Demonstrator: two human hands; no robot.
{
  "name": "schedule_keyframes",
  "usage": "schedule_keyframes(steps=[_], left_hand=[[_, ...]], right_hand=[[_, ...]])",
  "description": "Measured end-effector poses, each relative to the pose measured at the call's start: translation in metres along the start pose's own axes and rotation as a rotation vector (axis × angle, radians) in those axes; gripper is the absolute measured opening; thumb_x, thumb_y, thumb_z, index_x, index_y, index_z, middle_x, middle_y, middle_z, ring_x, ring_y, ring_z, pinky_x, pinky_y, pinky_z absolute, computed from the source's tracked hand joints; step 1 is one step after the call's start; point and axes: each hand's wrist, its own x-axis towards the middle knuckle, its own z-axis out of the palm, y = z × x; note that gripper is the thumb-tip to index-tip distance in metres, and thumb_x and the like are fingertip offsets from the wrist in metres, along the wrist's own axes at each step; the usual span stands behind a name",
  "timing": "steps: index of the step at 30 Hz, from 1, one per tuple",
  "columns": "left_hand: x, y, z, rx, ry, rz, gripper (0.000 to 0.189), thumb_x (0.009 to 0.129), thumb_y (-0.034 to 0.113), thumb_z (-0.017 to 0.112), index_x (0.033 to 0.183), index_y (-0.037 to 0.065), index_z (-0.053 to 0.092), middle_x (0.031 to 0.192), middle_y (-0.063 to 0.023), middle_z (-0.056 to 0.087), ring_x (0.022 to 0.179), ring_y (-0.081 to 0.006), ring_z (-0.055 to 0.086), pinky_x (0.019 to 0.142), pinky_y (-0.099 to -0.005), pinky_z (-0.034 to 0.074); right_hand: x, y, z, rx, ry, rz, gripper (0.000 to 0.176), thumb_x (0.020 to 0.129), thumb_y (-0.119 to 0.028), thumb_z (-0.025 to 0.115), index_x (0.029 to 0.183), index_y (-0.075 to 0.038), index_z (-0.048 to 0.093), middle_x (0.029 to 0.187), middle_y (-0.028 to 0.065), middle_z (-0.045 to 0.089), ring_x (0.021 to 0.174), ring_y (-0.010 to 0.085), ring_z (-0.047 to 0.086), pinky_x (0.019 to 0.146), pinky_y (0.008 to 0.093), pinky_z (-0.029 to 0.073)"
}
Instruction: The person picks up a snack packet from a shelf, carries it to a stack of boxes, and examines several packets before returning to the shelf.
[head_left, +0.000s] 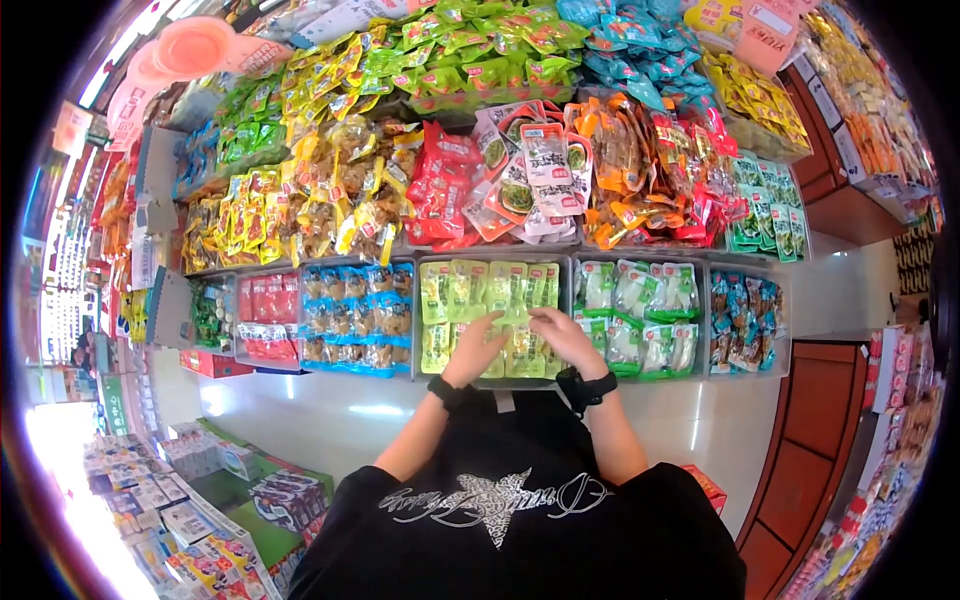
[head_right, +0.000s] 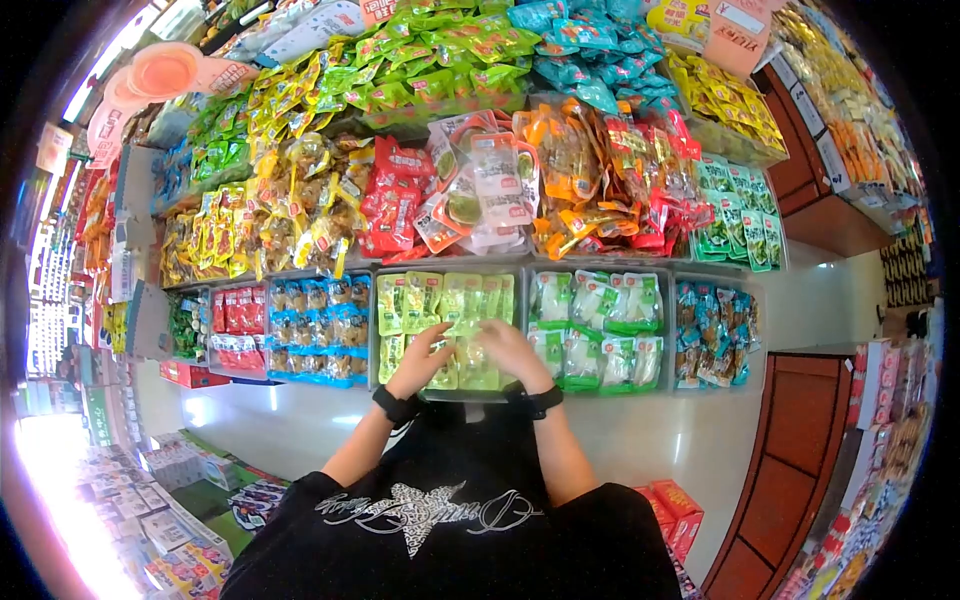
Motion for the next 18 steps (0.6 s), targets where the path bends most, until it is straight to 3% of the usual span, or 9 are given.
schedule_keyframes(steps=[2,4,5,8,13,18], left_hand=[[-0.008,0.007,-0.007,-0.035,0.001,0.007,0.046,0.09,0.016,0.059,0.132,0.003,0.046,0.125,-0.0142,0.055,0.113,-0.0223,0.055,0.092,-0.0323,0.045],[-0.021,0.025,-0.019,-0.275,-0.024,-0.052,0.043,0.089,0.017,0.06,0.129,0.002,0.05,0.121,-0.0152,0.057,0.099,-0.0218,0.061,0.086,-0.0317,0.047],[-0.027,0.032,-0.023,-0.308,-0.015,-0.006,0.04,0.09,0.013,0.057,0.128,0.002,0.051,0.119,-0.0121,0.059,0.099,-0.0173,0.061,0.087,-0.0287,0.047],[-0.042,0.051,-0.036,-0.311,-0.034,0.029,0.037,0.092,0.011,0.055,0.127,0.002,0.051,0.117,-0.0112,0.061,0.105,-0.0179,0.06,0.089,-0.0289,0.046],[-0.055,0.066,-0.05,-0.526,-0.266,0.014,0.043,0.097,0.011,0.048,0.136,-0.002,0.04,0.119,-0.0155,0.061,0.114,-0.0206,0.056,0.099,-0.032,0.039],[-0.063,0.064,-0.056,-0.536,-0.375,0.036,0.052,0.096,0.012,0.049,0.142,-0.002,0.03,0.125,-0.0167,0.058,0.117,-0.021,0.053,0.103,-0.0329,0.036]], right_hand=[[-0.002,0.012,-0.006,0.03,0.03,-0.048,0.039,0.091,-0.025,0.059,0.12,0.001,0.056,0.11,0.0105,0.064,0.097,0.0165,0.06,0.086,0.0281,0.046],[-0.01,0.011,-0.012,0.102,0.032,-0.099,0.036,0.092,-0.023,0.058,0.119,0.001,0.056,0.11,0.0106,0.064,0.097,0.0152,0.059,0.085,0.0277,0.045],[-0.014,0.01,-0.013,0.11,0.035,-0.083,0.034,0.093,-0.023,0.057,0.118,0.0,0.056,0.109,0.0093,0.063,0.096,0.0142,0.058,0.085,0.0273,0.045],[-0.028,-0.001,-0.012,0.123,0.087,-0.096,0.04,0.088,-0.027,0.062,0.119,-0.002,0.056,0.102,0.0097,0.064,0.095,0.0174,0.06,0.082,0.0294,0.047],[-0.059,-0.02,0.002,0.149,0.131,-0.125,0.038,0.091,-0.028,0.059,0.12,-0.002,0.056,0.111,0.0122,0.063,0.097,0.0189,0.06,0.084,0.0308,0.046],[-0.099,-0.038,0.025,0.093,0.331,-0.113,0.038,0.09,-0.026,0.059,0.121,-0.004,0.056,0.111,0.0149,0.062,0.099,0.0226,0.06,0.086,0.0326,0.046]])
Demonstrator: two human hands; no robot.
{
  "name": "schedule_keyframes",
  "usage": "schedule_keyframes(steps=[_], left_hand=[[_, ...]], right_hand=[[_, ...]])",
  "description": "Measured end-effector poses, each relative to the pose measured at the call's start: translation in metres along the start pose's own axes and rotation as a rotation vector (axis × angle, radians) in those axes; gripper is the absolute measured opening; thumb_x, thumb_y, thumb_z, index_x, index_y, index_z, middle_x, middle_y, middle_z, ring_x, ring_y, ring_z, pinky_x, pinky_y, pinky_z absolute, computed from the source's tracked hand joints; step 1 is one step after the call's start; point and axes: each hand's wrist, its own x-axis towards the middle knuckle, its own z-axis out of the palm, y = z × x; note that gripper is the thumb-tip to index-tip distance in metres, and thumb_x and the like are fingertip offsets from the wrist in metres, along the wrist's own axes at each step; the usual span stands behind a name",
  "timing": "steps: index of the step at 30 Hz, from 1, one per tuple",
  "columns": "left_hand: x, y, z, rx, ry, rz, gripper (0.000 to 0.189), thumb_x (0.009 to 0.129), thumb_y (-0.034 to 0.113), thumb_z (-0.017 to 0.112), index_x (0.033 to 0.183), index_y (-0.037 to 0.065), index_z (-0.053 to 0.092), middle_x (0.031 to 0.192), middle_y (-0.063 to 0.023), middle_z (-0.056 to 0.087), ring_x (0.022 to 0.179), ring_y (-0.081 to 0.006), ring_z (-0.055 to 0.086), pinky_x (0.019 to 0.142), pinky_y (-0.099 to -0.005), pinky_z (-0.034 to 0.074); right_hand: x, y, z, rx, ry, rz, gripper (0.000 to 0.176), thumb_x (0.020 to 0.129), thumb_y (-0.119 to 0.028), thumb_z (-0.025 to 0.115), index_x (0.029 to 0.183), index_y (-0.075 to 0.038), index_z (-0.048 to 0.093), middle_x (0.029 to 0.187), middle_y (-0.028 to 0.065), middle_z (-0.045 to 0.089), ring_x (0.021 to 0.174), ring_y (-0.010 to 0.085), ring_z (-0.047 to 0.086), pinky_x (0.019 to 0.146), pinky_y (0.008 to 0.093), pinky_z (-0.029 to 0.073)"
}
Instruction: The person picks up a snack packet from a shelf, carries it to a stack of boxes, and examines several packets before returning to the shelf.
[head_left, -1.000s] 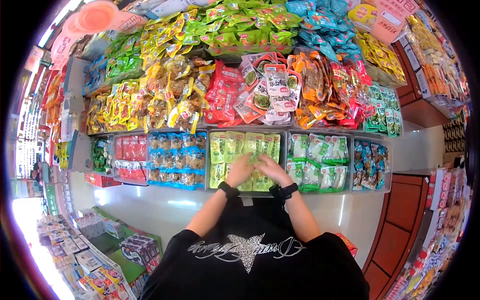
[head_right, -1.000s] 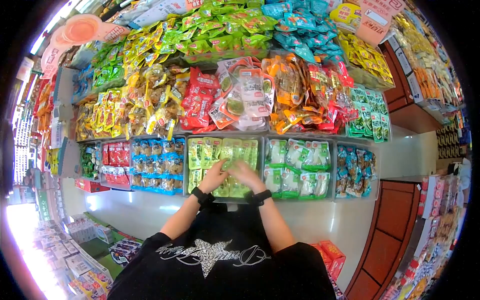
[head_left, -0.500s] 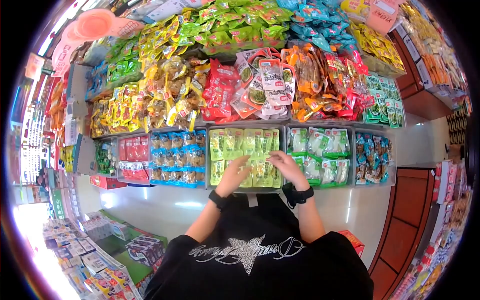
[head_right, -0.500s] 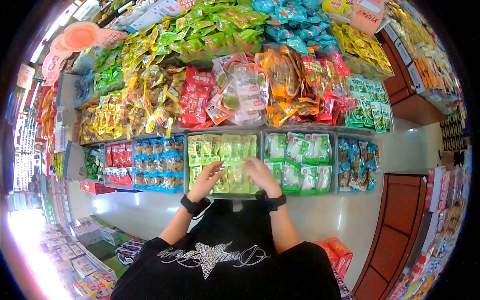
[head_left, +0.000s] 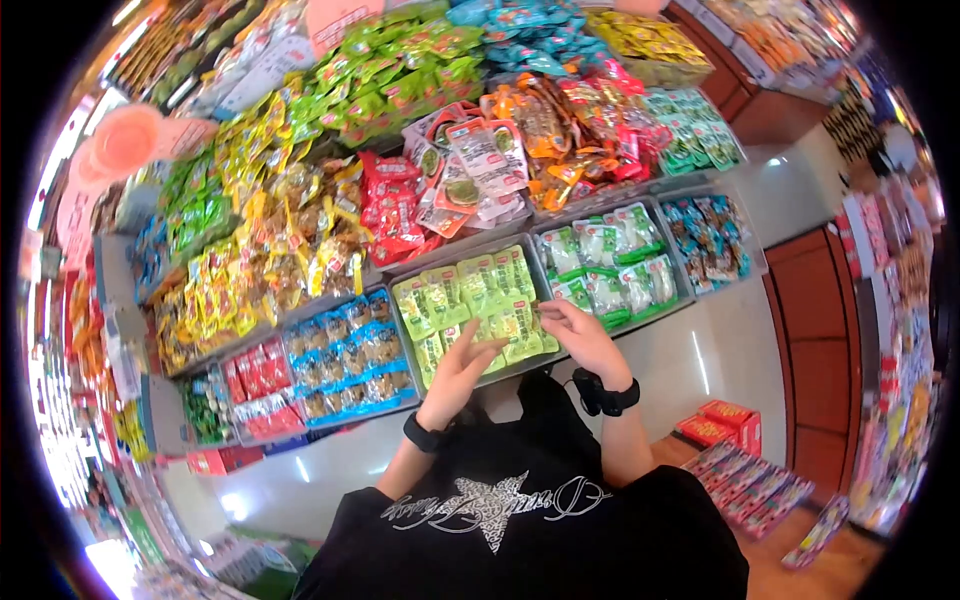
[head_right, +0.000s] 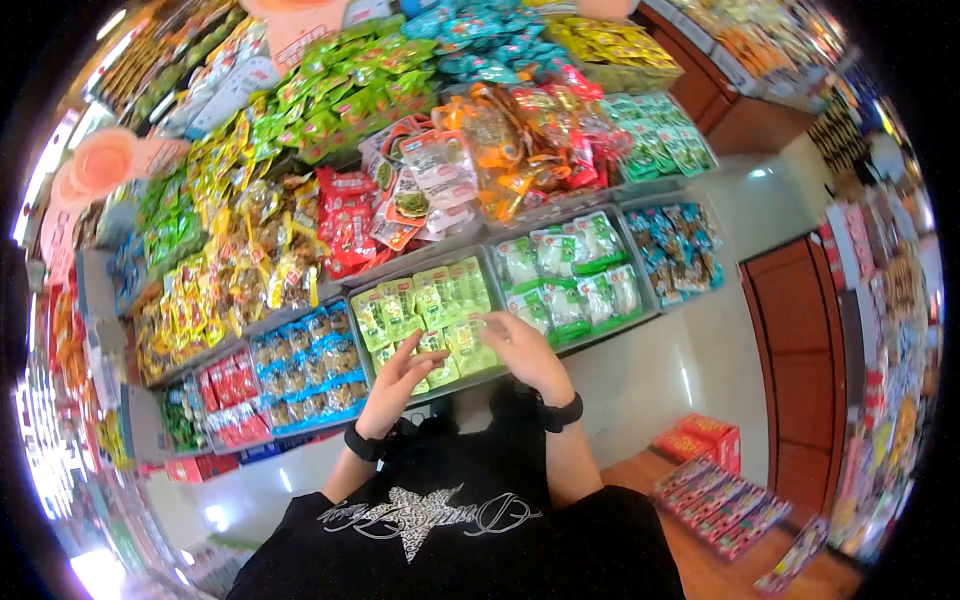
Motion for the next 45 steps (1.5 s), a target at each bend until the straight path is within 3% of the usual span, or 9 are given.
schedule_keyframes(steps=[4,8,13,16,20,28,36,38,45], left_hand=[[-0.013,-0.006,-0.024,0.3,-0.138,-0.024,0.052,0.093,0.017,0.055,0.138,-0.004,0.038,0.135,-0.0163,0.049,0.121,-0.0184,0.048,0.1,-0.0299,0.038],[-0.035,-0.002,-0.038,0.17,-0.335,-0.11,0.059,0.095,0.013,0.052,0.145,-0.001,0.024,0.126,-0.0163,0.057,0.117,-0.0178,0.051,0.101,-0.0289,0.038],[-0.047,-0.022,-0.048,0.397,-0.571,0.002,0.046,0.095,0.014,0.054,0.135,-0.004,0.043,0.121,-0.0128,0.06,0.108,-0.0136,0.055,0.093,-0.025,0.042],[-0.069,0.0,-0.033,0.462,-0.702,-0.078,0.038,0.095,0.016,0.052,0.126,-0.005,0.053,0.118,-0.0111,0.063,0.108,-0.015,0.057,0.095,-0.0257,0.042],[-0.081,-0.005,-0.011,0.429,-0.813,-0.243,0.042,0.096,0.018,0.05,0.13,-0.006,0.049,0.114,-0.0115,0.065,0.105,-0.0132,0.058,0.091,-0.0243,0.044],[-0.123,-0.035,0.055,0.593,-1.26,-0.001,0.037,0.096,0.018,0.051,0.125,-0.005,0.054,0.124,-0.0124,0.059,0.114,-0.0161,0.053,0.098,-0.028,0.039],[-0.225,-0.065,0.125,0.617,-1.717,0.04,0.035,0.096,0.015,0.05,0.124,-0.005,0.054,0.123,-0.0131,0.06,0.116,-0.0192,0.054,0.099,-0.0296,0.039],[-0.253,-0.078,0.138,0.575,-1.801,-0.003,0.034,0.096,0.014,0.05,0.125,-0.005,0.054,0.123,-0.0134,0.06,0.116,-0.0197,0.054,0.099,-0.0302,0.039],[-0.363,-0.104,0.177,0.439,-2.077,0.022,0.032,0.094,0.011,0.052,0.122,-0.004,0.054,0.122,-0.0126,0.06,0.114,-0.0208,0.055,0.099,-0.0322,0.04]], right_hand=[[-0.037,0.012,0.025,-0.011,0.208,-0.015,0.039,0.091,-0.027,0.058,0.122,-0.004,0.055,0.113,0.0157,0.062,0.1,0.0241,0.06,0.086,0.0333,0.046],[-0.082,0.027,0.068,0.029,0.443,0.023,0.039,0.091,-0.028,0.059,0.121,-0.004,0.055,0.111,0.0141,0.063,0.097,0.0234,0.061,0.084,0.0334,0.047],[-0.147,0.056,0.114,0.015,0.622,-0.035,0.034,0.091,-0.026,0.059,0.119,-0.006,0.057,0.105,0.0121,0.065,0.094,0.022,0.062,0.08,0.0328,0.049],[-0.192,0.051,0.129,0.175,0.798,-0.063,0.032,0.091,-0.024,0.058,0.118,-0.006,0.058,0.104,0.0124,0.065,0.091,0.0203,0.062,0.079,0.0318,0.049],[-0.246,0.042,0.144,0.142,1.024,0.103,0.033,0.091,-0.023,0.058,0.119,-0.006,0.056,0.102,0.0114,0.065,0.088,0.0178,0.062,0.079,0.03,0.048],[-0.359,0.019,0.209,0.129,1.335,0.094,0.031,0.092,-0.019,0.058,0.119,-0.004,0.056,0.101,0.0118,0.066,0.09,0.017,0.062,0.08,0.0302,0.048],[-0.491,0.015,0.313,0.252,1.774,0.12,0.028,0.092,-0.008,0.053,0.119,-0.002,0.056,0.101,0.007,0.065,0.093,0.0137,0.059,0.082,0.0262,0.046],[-0.52,-0.001,0.34,0.032,1.752,0.008,0.03,0.088,-0.008,0.058,0.117,-0.002,0.057,0.105,0.0091,0.065,0.094,0.0154,0.061,0.083,0.0294,0.047],[-0.602,-0.035,0.431,0.056,1.715,-0.177,0.042,0.083,-0.007,0.059,0.124,0.0,0.054,0.107,0.01,0.064,0.101,0.0195,0.059,0.089,0.034,0.045]])
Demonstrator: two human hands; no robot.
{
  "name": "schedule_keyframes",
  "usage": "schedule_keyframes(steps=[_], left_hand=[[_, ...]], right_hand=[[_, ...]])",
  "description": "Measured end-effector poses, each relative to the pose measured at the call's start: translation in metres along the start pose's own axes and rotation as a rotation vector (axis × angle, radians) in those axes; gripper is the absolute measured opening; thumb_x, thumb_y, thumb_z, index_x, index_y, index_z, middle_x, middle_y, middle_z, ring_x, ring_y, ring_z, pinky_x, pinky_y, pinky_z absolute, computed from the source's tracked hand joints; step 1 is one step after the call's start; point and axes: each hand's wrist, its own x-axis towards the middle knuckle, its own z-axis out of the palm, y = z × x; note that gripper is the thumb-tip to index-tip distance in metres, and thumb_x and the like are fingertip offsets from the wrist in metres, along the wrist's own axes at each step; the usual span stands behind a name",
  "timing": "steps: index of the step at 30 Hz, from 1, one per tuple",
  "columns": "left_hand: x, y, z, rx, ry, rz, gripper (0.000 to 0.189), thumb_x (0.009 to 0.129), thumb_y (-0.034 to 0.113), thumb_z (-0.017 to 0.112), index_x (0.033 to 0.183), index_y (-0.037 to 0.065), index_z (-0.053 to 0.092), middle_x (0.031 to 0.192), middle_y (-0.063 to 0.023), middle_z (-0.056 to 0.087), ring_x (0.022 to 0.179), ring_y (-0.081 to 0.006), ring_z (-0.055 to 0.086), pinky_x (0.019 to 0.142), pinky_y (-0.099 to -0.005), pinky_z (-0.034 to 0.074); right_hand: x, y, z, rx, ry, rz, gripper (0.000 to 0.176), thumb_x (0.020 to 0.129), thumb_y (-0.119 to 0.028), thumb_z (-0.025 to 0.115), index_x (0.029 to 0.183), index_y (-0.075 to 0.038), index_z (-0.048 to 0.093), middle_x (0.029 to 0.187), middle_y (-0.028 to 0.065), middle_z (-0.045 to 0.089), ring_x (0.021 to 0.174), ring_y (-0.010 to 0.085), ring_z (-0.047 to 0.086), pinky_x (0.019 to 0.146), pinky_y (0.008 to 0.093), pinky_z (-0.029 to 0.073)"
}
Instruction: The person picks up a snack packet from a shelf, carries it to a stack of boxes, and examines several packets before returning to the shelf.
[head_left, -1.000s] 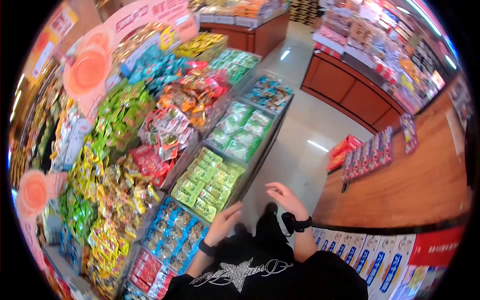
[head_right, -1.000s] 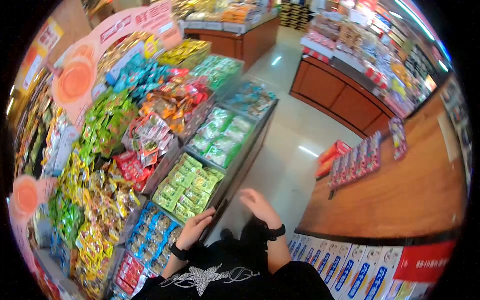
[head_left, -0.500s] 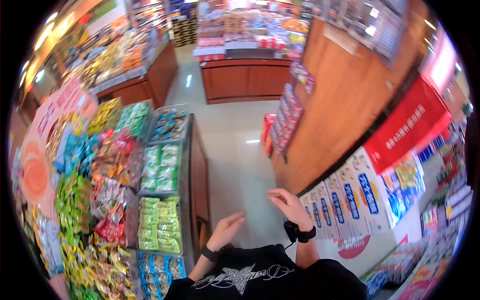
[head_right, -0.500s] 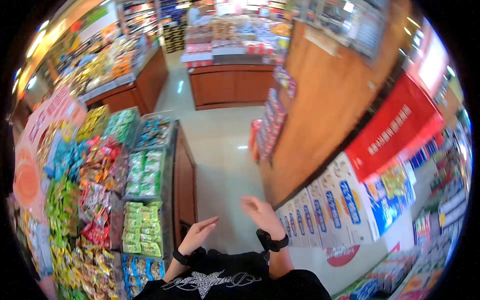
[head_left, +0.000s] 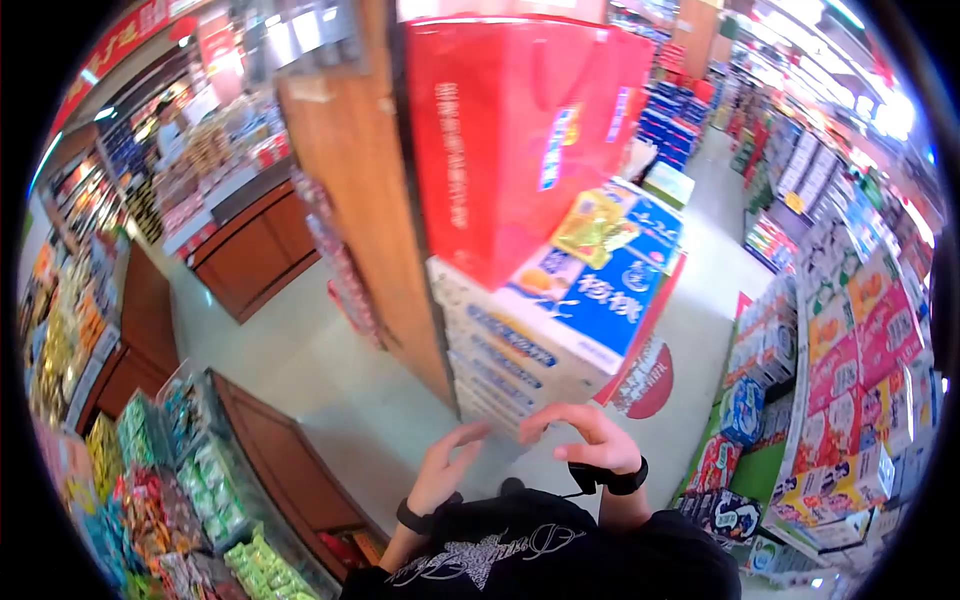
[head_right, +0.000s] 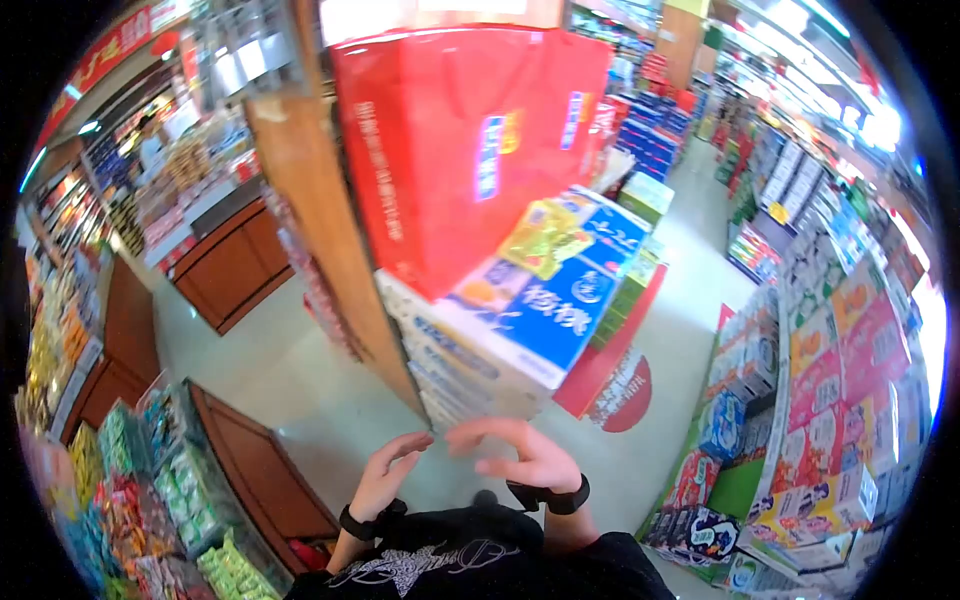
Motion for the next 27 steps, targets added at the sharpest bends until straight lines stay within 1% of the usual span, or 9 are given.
schedule_keyframes(steps=[3,5,7,13,15,18,21,25,27], left_hand=[[0.026,0.009,0.026,0.091,0.023,0.118,0.029,0.09,0.009,0.055,0.117,0.0,0.059,0.119,-0.0122,0.061,0.112,-0.0221,0.056,0.099,-0.0334,0.039],[0.041,0.025,0.036,0.165,0.064,0.197,0.028,0.087,0.007,0.058,0.114,0.002,0.061,0.116,-0.0119,0.062,0.111,-0.0236,0.056,0.099,-0.0343,0.039],[0.057,0.05,0.037,0.324,0.067,0.391,0.029,0.083,0.006,0.06,0.113,0.003,0.062,0.116,-0.0121,0.061,0.11,-0.0263,0.055,0.098,-0.0357,0.04],[0.091,0.116,0.043,0.525,-0.082,0.549,0.031,0.081,0.007,0.063,0.112,0.005,0.062,0.117,-0.012,0.059,0.109,-0.0277,0.056,0.095,-0.0373,0.042],[0.102,0.133,0.047,0.402,-0.283,0.437,0.038,0.084,0.008,0.059,0.121,0.002,0.055,0.127,-0.013,0.052,0.116,-0.0248,0.051,0.099,-0.0367,0.04],[0.125,0.144,0.049,0.197,-0.412,0.32,0.045,0.088,0.009,0.056,0.132,0.001,0.045,0.133,-0.0118,0.047,0.121,-0.0225,0.048,0.101,-0.0356,0.04],[0.154,0.151,0.045,0.07,-0.479,0.148,0.049,0.092,0.009,0.052,0.137,0.0,0.036,0.136,-0.0118,0.045,0.125,-0.0215,0.044,0.102,-0.0347,0.039],[0.184,0.17,0.048,-0.08,-0.432,-0.159,0.054,0.094,0.015,0.052,0.141,-0.001,0.03,0.138,-0.0136,0.042,0.126,-0.0208,0.044,0.102,-0.0348,0.038],[0.197,0.168,0.047,-0.107,-0.428,-0.203,0.056,0.095,0.018,0.053,0.142,-0.001,0.029,0.139,-0.0131,0.041,0.124,-0.0197,0.045,0.101,-0.0352,0.039]], right_hand=[[-0.026,-0.004,-0.028,0.021,0.049,-0.038,0.042,0.08,-0.011,0.062,0.121,0.0,0.056,0.106,0.0101,0.064,0.101,0.0196,0.059,0.09,0.0348,0.044],[-0.042,0.002,-0.042,-0.002,0.296,0.014,0.04,0.078,-0.015,0.061,0.113,0.005,0.058,0.103,0.0139,0.064,0.099,0.022,0.059,0.089,0.0343,0.043],[-0.055,-0.001,-0.059,-0.106,0.361,0.031,0.036,0.08,-0.011,0.059,0.113,0.004,0.058,0.1,0.0127,0.064,0.097,0.0203,0.058,0.088,0.0329,0.043],[-0.074,-0.003,-0.113,-0.022,0.624,0.056,0.023,0.087,-0.002,0.054,0.11,0.001,0.057,0.103,0.0068,0.063,0.095,0.0149,0.058,0.085,0.0297,0.046],[-0.06,-0.005,-0.132,-0.047,0.646,-0.03,0.021,0.088,-0.002,0.052,0.109,0.0,0.056,0.101,0.0054,0.063,0.096,0.0144,0.058,0.085,0.0283,0.045],[-0.034,-0.012,-0.159,-0.011,0.716,0.046,0.027,0.089,-0.005,0.051,0.115,0.0,0.054,0.107,0.007,0.061,0.104,0.0142,0.055,0.09,0.0274,0.043],[-0.008,0.008,-0.205,0.119,0.583,0.064,0.034,0.093,-0.014,0.05,0.126,-0.003,0.05,0.121,0.0081,0.056,0.115,0.0181,0.052,0.093,0.0313,0.043],[0.021,0.036,-0.26,0.34,0.557,0.066,0.039,0.093,-0.015,0.052,0.13,-0.004,0.046,0.125,0.0077,0.053,0.116,0.0188,0.05,0.093,0.033,0.044],[0.034,0.04,-0.275,0.338,0.508,0.189,0.042,0.092,-0.014,0.054,0.132,-0.004,0.045,0.125,0.0077,0.053,0.117,0.0192,0.05,0.091,0.033,0.046]])
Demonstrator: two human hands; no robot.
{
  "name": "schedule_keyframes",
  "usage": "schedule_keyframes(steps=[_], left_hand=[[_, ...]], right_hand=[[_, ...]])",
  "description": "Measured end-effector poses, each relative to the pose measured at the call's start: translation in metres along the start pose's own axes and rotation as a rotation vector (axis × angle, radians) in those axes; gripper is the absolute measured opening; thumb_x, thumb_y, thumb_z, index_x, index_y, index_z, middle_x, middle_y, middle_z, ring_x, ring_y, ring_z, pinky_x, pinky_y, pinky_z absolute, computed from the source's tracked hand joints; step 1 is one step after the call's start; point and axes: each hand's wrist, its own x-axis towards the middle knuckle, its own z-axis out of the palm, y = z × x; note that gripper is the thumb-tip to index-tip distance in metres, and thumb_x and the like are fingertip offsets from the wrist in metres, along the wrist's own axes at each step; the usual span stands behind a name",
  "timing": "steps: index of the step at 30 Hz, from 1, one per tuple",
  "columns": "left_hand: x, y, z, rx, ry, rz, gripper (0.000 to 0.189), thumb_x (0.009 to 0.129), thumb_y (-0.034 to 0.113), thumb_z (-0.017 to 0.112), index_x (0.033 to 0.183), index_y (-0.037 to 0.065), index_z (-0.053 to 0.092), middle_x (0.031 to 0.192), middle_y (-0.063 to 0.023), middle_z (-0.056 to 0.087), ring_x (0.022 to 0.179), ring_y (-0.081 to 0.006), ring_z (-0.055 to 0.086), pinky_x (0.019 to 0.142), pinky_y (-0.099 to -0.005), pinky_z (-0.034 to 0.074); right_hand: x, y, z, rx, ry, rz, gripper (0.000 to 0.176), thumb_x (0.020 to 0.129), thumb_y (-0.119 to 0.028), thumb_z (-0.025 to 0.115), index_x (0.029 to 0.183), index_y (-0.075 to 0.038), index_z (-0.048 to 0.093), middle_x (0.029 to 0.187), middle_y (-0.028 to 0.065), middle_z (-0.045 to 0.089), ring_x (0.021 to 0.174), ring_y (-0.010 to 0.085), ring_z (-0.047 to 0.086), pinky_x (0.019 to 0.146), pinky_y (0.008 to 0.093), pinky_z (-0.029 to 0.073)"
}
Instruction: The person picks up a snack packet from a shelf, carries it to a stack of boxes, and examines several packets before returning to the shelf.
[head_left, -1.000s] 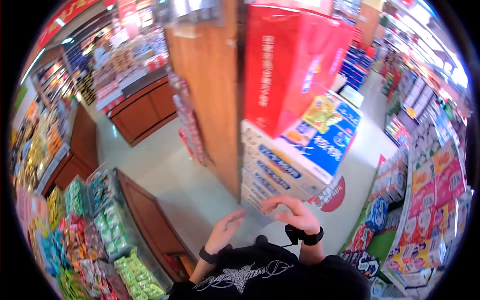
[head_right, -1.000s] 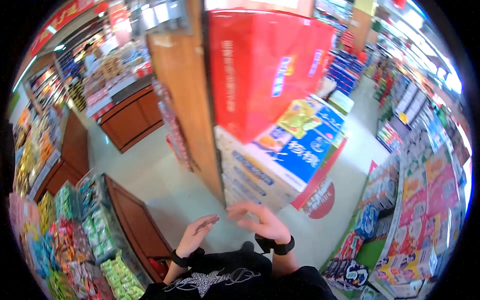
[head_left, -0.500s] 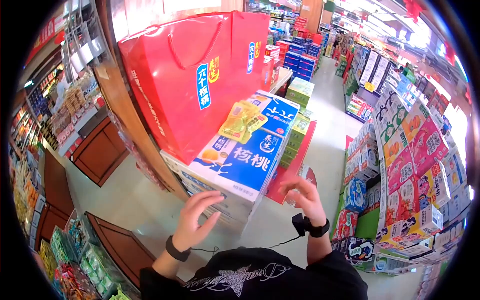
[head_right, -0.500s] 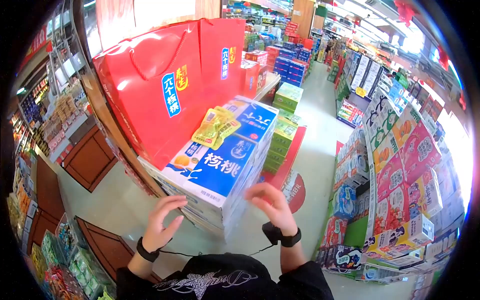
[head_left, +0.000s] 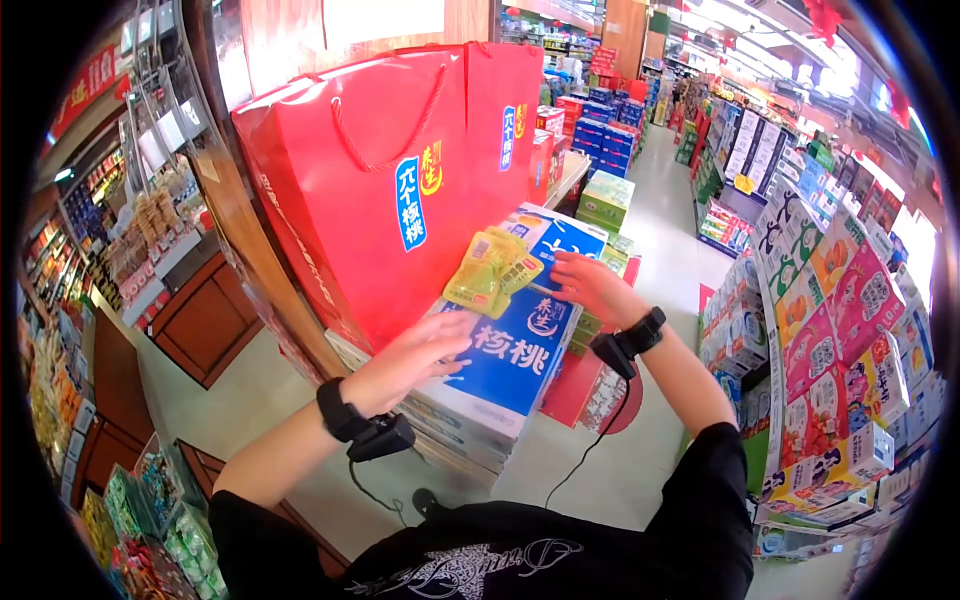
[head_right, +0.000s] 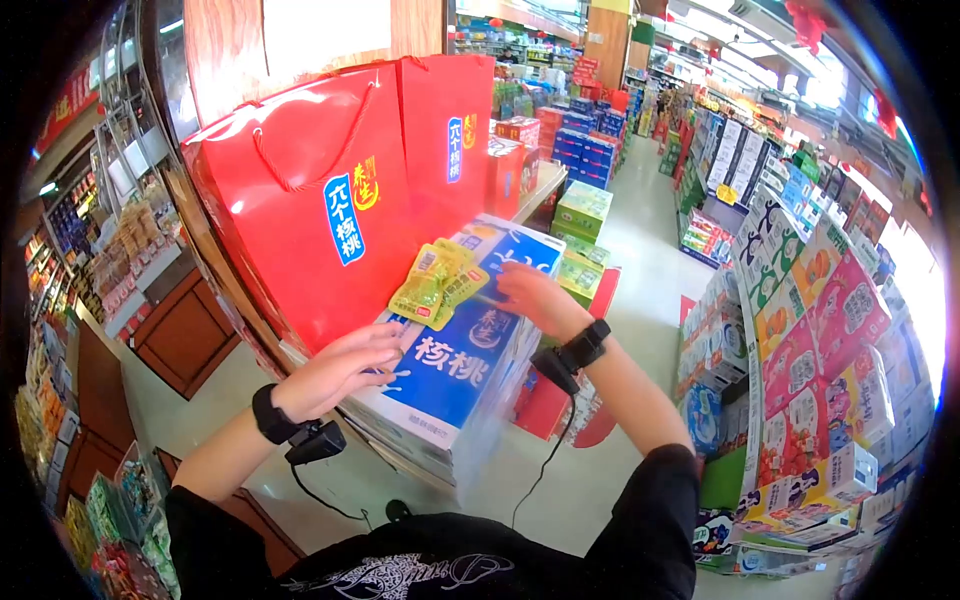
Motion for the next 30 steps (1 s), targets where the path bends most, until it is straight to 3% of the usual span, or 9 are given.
schedule_keyframes(steps=[4,5,8,13,16,24,26,27,30], left_hand=[[0.022,-0.003,-0.014,-0.02,-0.035,-0.055,0.057,0.094,0.019,0.052,0.143,0.001,0.029,0.141,-0.0113,0.037,0.122,-0.0179,0.045,0.1,-0.0351,0.039],[0.026,-0.002,-0.014,0.023,-0.043,-0.064,0.057,0.094,0.02,0.052,0.143,0.003,0.029,0.142,-0.0106,0.037,0.122,-0.0179,0.045,0.101,-0.0357,0.038],[0.042,-0.015,-0.024,0.108,-0.067,-0.056,0.057,0.093,0.021,0.05,0.144,0.007,0.03,0.142,-0.0086,0.038,0.124,-0.0177,0.043,0.103,-0.037,0.035],[0.05,-0.015,-0.029,0.149,-0.094,-0.091,0.058,0.093,0.021,0.05,0.144,0.004,0.029,0.139,-0.0102,0.04,0.125,-0.0177,0.043,0.102,-0.0345,0.036],[0.05,-0.014,-0.031,0.178,-0.09,-0.11,0.059,0.093,0.021,0.05,0.145,0.004,0.028,0.137,-0.0095,0.042,0.121,-0.0164,0.046,0.099,-0.0324,0.039],[0.046,-0.005,-0.023,0.146,-0.041,-0.15,0.064,0.093,0.02,0.052,0.147,0.004,0.022,0.134,-0.0094,0.045,0.115,-0.0153,0.05,0.095,-0.0285,0.041],[0.048,-0.014,-0.028,0.14,-0.045,-0.107,0.064,0.093,0.02,0.052,0.147,0.004,0.022,0.133,-0.0096,0.045,0.114,-0.0151,0.05,0.095,-0.0284,0.041],[0.048,-0.016,-0.029,0.156,-0.04,-0.096,0.065,0.092,0.02,0.053,0.147,0.004,0.022,0.133,-0.0103,0.045,0.115,-0.0155,0.05,0.096,-0.0287,0.041],[0.043,-0.023,-0.029,0.201,-0.039,-0.063,0.064,0.091,0.021,0.055,0.145,0.002,0.026,0.129,-0.0109,0.047,0.116,-0.0157,0.048,0.095,-0.0273,0.04]], right_hand=[[0.026,-0.008,-0.004,-0.312,-0.078,0.041,0.045,0.092,-0.015,0.056,0.133,-0.003,0.043,0.131,0.0093,0.046,0.116,0.0218,0.049,0.086,0.0366,0.05],[0.04,-0.002,-0.031,-1.008,-0.353,-0.312,0.049,0.093,-0.016,0.055,0.136,-0.002,0.038,0.135,0.009,0.041,0.117,0.0225,0.049,0.088,0.0397,0.05],[0.032,-0.041,0.03,-0.267,0.031,0.31,0.033,0.09,-0.022,0.056,0.121,-0.01,0.056,0.127,0.0109,0.052,0.123,0.0254,0.045,0.095,0.0473,0.044],[0.045,-0.054,0.037,-0.818,-0.268,0.178,0.045,0.089,-0.025,0.058,0.131,-0.009,0.05,0.146,0.0115,0.026,0.122,0.0225,0.048,0.095,0.0416,0.046],[0.046,-0.061,0.066,-0.566,-0.146,0.28,0.045,0.089,-0.025,0.059,0.13,-0.008,0.05,0.148,0.0111,0.024,0.12,0.0211,0.05,0.097,0.0411,0.045],[0.05,-0.053,0.069,-0.508,-0.072,0.314,0.04,0.091,-0.018,0.055,0.128,-0.003,0.05,0.13,0.0116,0.049,0.124,0.0226,0.044,0.098,0.0393,0.043],[0.05,-0.049,0.066,-1.451,-0.542,-0.069,0.039,0.09,-0.014,0.056,0.127,-0.002,0.05,0.13,0.013,0.047,0.124,0.0224,0.044,0.096,0.036,0.045],[0.041,-0.037,0.073,-0.779,-0.249,0.178,0.038,0.088,-0.012,0.058,0.124,-0.002,0.052,0.128,0.0119,0.049,0.12,0.0208,0.048,0.093,0.0332,0.046],[0.03,-0.032,0.08,-0.312,-0.135,0.354,0.039,0.086,-0.01,0.059,0.123,-0.002,0.051,0.124,0.0098,0.053,0.114,0.0185,0.053,0.091,0.0312,0.048]])
